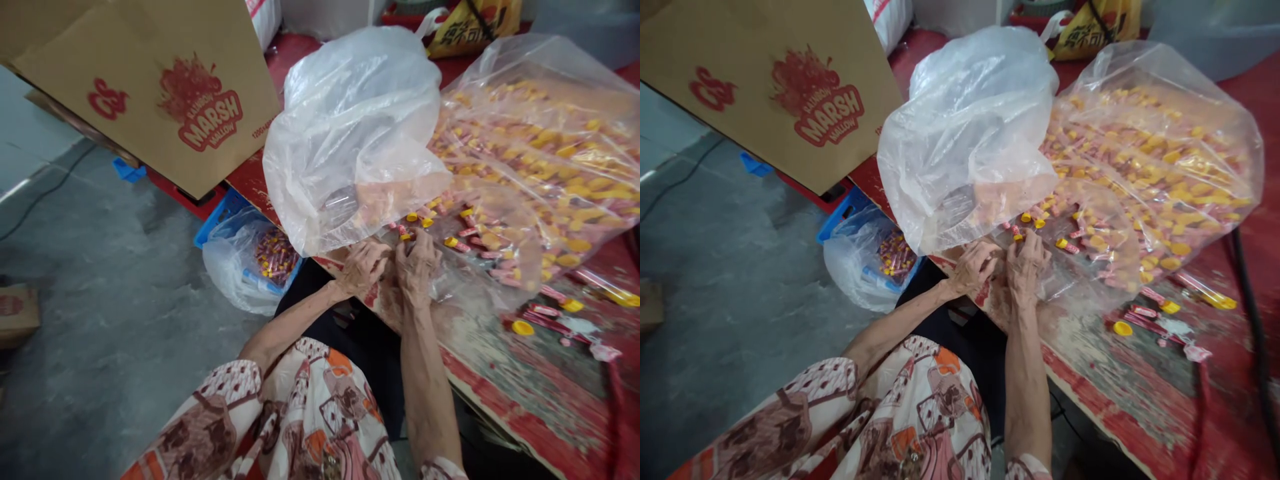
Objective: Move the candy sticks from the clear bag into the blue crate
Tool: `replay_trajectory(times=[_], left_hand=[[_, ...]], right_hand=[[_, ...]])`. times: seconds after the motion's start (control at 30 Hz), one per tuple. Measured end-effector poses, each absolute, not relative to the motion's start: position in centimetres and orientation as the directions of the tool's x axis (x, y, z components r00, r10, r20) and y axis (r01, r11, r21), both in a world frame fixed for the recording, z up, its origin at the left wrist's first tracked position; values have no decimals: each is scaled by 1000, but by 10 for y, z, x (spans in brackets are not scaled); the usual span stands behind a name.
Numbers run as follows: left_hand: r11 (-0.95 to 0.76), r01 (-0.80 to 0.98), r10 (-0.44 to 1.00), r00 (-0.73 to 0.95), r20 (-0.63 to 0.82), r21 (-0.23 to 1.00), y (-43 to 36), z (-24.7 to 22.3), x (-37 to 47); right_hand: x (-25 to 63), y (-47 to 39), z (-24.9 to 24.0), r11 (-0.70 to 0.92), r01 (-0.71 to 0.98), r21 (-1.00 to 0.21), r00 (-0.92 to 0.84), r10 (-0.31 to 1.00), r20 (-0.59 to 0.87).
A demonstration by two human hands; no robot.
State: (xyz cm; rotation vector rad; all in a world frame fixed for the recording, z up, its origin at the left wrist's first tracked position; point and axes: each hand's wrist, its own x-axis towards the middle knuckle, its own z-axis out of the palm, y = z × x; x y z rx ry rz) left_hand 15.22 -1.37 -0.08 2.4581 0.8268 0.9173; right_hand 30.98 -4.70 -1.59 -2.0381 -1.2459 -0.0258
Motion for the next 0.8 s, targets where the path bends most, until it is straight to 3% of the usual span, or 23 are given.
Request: replay_trajectory(times=[0.27,0.53,0.7,0.8], left_hand=[[-762,340,616,641,458,551,-10,-5,152],[-729,298,667,509,543,616,-12,-1,145],[-806,263,557,642,527,531,-8,-4,149],[-808,231,540,660,523,542,-9,5,152]], right_hand=[[309,-45,-20,-318,761,-566,569,746,346],[309,-45,-19,-222,786,-577,525,732,434],[307,-44,-19,-288,828,-481,485,798,358],[306,-42,-20,-289,825,-485,498,778,384]])
